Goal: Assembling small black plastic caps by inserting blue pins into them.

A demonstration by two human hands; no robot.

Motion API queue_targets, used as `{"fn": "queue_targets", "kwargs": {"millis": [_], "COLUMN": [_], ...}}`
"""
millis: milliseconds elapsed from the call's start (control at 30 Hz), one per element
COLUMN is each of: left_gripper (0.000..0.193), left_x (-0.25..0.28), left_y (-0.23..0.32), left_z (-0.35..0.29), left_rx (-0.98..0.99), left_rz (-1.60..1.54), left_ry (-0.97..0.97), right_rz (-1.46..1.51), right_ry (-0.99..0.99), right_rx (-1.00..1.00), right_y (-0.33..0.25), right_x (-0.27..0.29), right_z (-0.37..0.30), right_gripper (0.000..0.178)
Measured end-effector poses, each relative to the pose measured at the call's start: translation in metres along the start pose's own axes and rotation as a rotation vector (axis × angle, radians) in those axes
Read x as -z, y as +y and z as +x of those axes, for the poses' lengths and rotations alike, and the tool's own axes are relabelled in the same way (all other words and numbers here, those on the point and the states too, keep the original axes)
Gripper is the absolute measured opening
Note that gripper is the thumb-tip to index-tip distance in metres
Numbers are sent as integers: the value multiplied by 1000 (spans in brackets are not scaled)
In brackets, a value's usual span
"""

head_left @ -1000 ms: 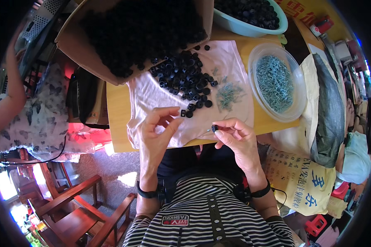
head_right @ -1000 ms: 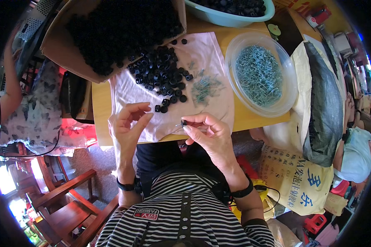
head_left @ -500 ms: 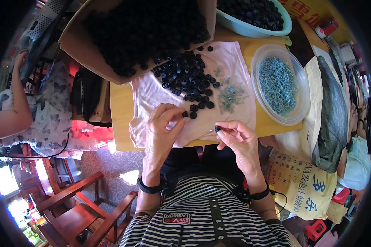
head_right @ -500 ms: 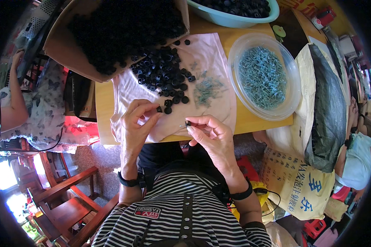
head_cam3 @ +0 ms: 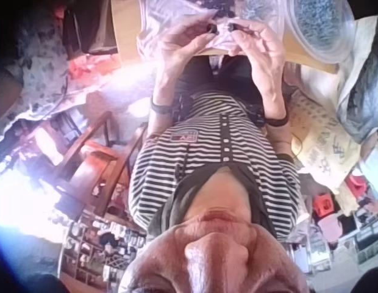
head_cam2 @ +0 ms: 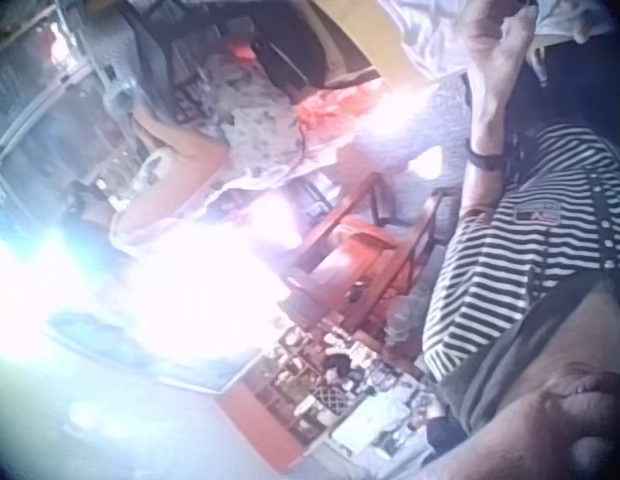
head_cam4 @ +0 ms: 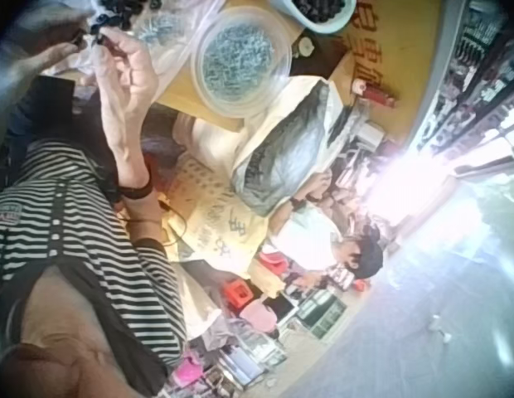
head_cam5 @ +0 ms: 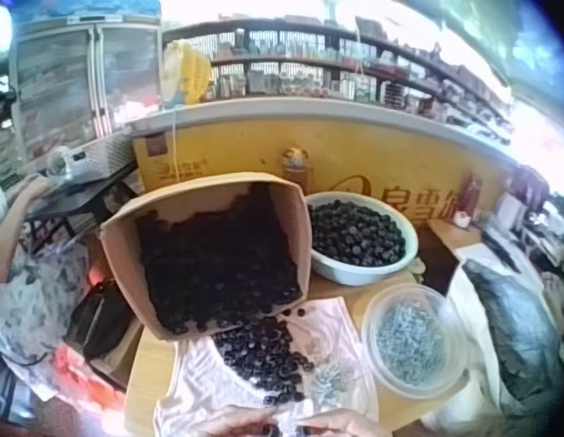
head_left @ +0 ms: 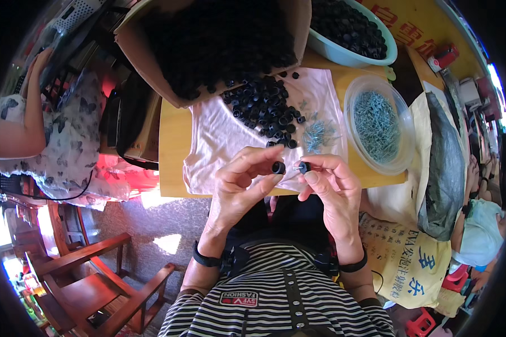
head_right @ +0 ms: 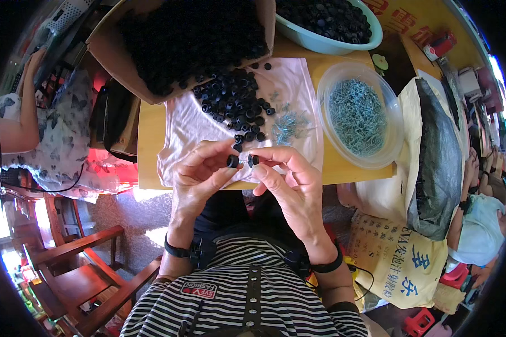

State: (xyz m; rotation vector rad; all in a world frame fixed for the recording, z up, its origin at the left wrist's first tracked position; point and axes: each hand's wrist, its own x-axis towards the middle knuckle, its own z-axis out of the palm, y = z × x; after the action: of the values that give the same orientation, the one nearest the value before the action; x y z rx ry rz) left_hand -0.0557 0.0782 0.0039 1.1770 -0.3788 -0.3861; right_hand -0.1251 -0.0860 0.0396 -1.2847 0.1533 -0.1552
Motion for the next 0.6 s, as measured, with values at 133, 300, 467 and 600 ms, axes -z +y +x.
{"fn": "queue_targets", "kwargs": {"millis": [133,300,467,600], "left_gripper": [56,56,50,42], "left_x": [-3,-11,-15,-14], "left_y": [2,8,-2,-3], "left_z": [-1,-7,-13,-17], "left_rx": [-59,-52,-76,-72], "left_rz": [187,59,-160,-220], "left_ry": [-73,-28,18,32], "right_rz": [-170,-290,17,77], "right_ry": [-56,-137,-57,-36], "right_rx": [133,150,70,24], "right_y": [-7,-7,-2,-1], "right_x": [-5,-5,-6,-6], "right_z": [-3,-8,-9,-7], "right_gripper": [19,21,23,24]}}
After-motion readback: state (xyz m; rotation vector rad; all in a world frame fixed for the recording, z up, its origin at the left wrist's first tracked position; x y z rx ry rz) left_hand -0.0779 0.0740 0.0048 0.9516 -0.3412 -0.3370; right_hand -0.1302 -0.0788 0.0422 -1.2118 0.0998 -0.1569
